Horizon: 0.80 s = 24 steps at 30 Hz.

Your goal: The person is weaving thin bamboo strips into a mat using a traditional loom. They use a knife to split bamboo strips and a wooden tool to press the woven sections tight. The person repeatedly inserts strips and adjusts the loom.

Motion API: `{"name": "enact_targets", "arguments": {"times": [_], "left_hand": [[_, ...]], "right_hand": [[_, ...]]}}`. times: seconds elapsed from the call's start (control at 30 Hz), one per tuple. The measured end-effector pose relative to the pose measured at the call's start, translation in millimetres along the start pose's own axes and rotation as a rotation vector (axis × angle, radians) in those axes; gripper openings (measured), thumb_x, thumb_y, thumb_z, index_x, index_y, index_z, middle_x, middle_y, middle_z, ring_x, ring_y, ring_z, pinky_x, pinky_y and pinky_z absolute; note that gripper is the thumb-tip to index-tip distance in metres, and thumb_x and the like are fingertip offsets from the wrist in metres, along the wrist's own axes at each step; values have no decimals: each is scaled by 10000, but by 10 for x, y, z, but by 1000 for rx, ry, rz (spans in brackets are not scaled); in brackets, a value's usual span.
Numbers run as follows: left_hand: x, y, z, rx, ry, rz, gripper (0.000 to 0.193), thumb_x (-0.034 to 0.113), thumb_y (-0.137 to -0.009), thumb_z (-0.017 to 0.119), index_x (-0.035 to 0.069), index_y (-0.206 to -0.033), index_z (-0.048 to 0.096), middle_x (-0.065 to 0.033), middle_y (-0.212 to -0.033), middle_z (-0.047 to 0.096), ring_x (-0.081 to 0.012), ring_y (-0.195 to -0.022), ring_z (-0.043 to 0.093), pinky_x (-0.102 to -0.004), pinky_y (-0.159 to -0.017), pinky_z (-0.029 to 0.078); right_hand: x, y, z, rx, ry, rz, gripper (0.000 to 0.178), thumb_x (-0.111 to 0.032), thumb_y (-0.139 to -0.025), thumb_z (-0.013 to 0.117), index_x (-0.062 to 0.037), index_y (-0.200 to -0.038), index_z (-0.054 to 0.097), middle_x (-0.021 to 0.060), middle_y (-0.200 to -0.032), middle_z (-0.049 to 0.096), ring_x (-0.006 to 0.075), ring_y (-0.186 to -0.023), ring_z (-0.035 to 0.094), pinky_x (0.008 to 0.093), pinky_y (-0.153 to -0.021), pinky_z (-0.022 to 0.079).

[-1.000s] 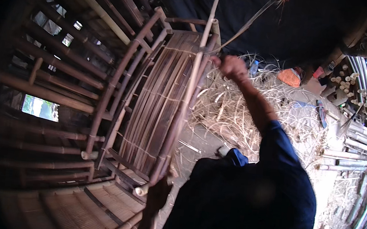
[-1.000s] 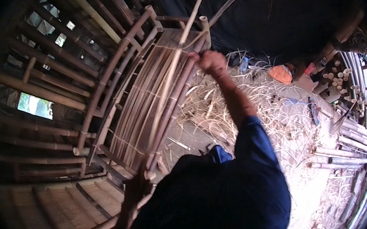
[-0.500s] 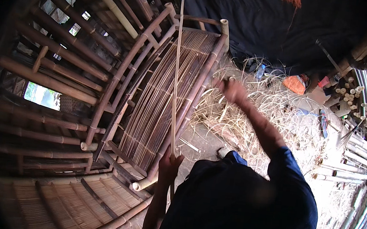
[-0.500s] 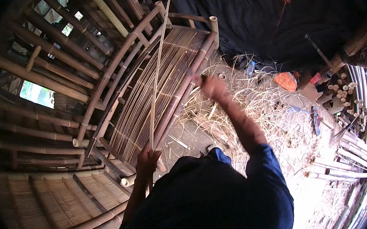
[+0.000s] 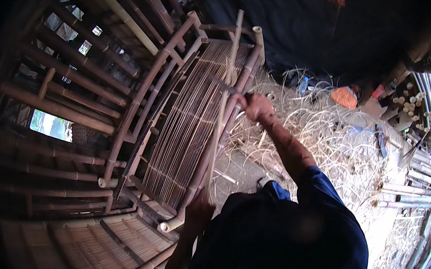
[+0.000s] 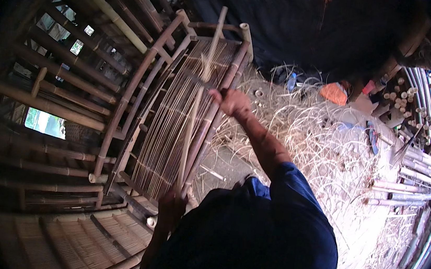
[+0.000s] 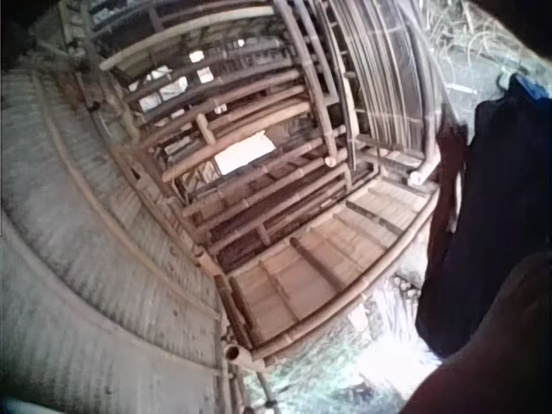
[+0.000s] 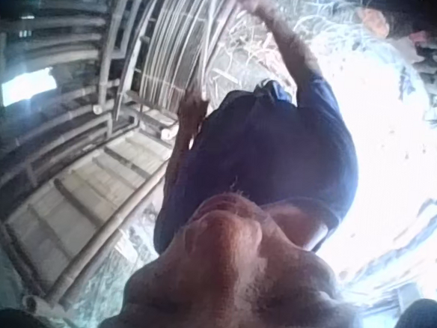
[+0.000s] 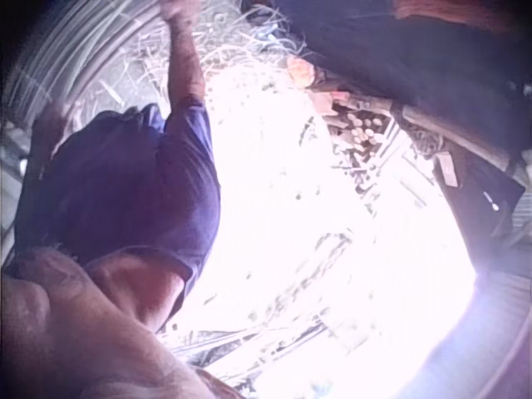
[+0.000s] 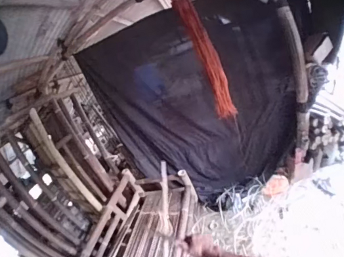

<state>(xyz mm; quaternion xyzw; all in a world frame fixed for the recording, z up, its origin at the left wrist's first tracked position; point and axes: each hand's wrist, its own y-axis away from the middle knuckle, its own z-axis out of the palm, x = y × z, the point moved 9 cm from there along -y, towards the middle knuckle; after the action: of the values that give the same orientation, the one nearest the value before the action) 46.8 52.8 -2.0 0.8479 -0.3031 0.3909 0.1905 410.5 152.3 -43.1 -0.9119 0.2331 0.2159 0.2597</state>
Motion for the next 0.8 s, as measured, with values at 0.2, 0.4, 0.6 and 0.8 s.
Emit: {"name": "enact_targets", "arguments": {"times": [0.2,0.4,0.6,0.8], "left_hand": [[-352,942,-65,-317,-122,-350,631,268,-817,747,-12,-1320,488,-161,-1074,621,-190,-954,604,-348,-780,481],[-406,850,-148,-314,-70,-272,416,207,-923,646,21,-1281,544,-32,-784,650,-143,-723,634,-319,-656,519],[-609,-169,-62,-189,31,-16,504,260,-969,551,35,-1404,436,-134,-876,653,-185,-765,643,-342,-728,514],[-613,-1106,204,81,597,-185,420,220,-1002,512,74,-1394,470,20,-660,495,-40,-465,394,-203,-416,344]], "right_hand": [[911,-937,-322,-114,-85,208,724,-717,-858,486,-16,-805,659,111,-595,566,202,-480,513,359,-457,439],[348,-315,164,-339,-1456,669,461,-484,-862,636,-23,-873,639,80,-699,612,166,-515,546,338,-477,477],[-316,93,295,-139,-905,54,236,-231,-912,560,-10,-877,636,94,-710,626,193,-648,639,321,-614,528],[-1130,798,415,-423,-681,80,691,-624,-941,412,34,-844,598,236,-701,591,384,-678,627,480,-618,480]]}}
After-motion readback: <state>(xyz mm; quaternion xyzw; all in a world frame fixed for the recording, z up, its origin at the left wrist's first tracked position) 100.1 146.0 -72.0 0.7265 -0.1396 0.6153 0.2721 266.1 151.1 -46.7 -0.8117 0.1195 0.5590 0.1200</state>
